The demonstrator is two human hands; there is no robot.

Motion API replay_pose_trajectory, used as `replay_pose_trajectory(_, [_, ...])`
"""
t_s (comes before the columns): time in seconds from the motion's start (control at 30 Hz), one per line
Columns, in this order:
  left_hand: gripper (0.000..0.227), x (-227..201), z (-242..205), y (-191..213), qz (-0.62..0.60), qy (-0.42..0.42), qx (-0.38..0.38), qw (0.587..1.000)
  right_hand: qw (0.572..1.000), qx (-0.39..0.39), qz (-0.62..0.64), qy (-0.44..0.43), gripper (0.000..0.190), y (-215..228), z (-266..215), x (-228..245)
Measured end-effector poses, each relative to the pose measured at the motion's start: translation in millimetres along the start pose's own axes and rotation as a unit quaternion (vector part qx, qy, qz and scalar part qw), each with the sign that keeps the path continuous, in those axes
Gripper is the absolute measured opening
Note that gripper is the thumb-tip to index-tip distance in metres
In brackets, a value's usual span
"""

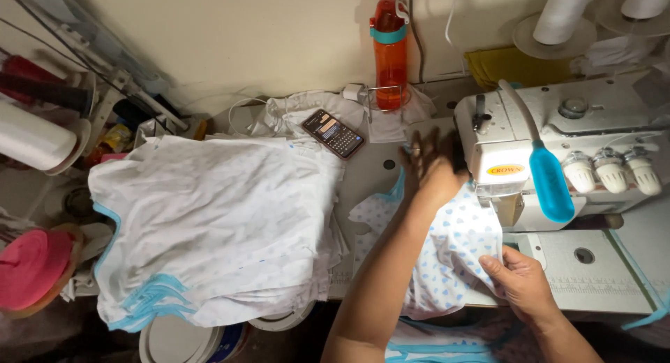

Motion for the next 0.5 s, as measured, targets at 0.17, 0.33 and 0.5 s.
replay_pose_trajectory(0.17, [0.036, 13.3, 6.6, -3.9, -0.053, -0.026, 0.063, 0.996, 0.999, -0.006, -0.012, -0.039, 0.043, -2.1, -1.2, 6.1])
replay_pose_trajectory(0.33, [0.03, 13.8, 6.5, 1.7, -0.117, -0.031, 0.021, 0.992, 0.999, -0.007, -0.024, -0.027, 0.043, -4.0, -1.0, 7.3])
replay_pose_trajectory(0.5, [0.034, 1.8, 2.8, 25.7, -0.103, -0.019, 0.098, 0.99, 0.999, -0.005, -0.019, -0.037, 0.044, -7.3, -4.6, 15.1])
Point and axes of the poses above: each hand's wrist, its own z-axis towards the middle knuckle, its own y-axis out of the back of the hand, x = y × z, the point moved 3 cm from there along z, towards the middle knuckle, and after that the axes turned 10 degrees about -z, right-handed, at the moved point
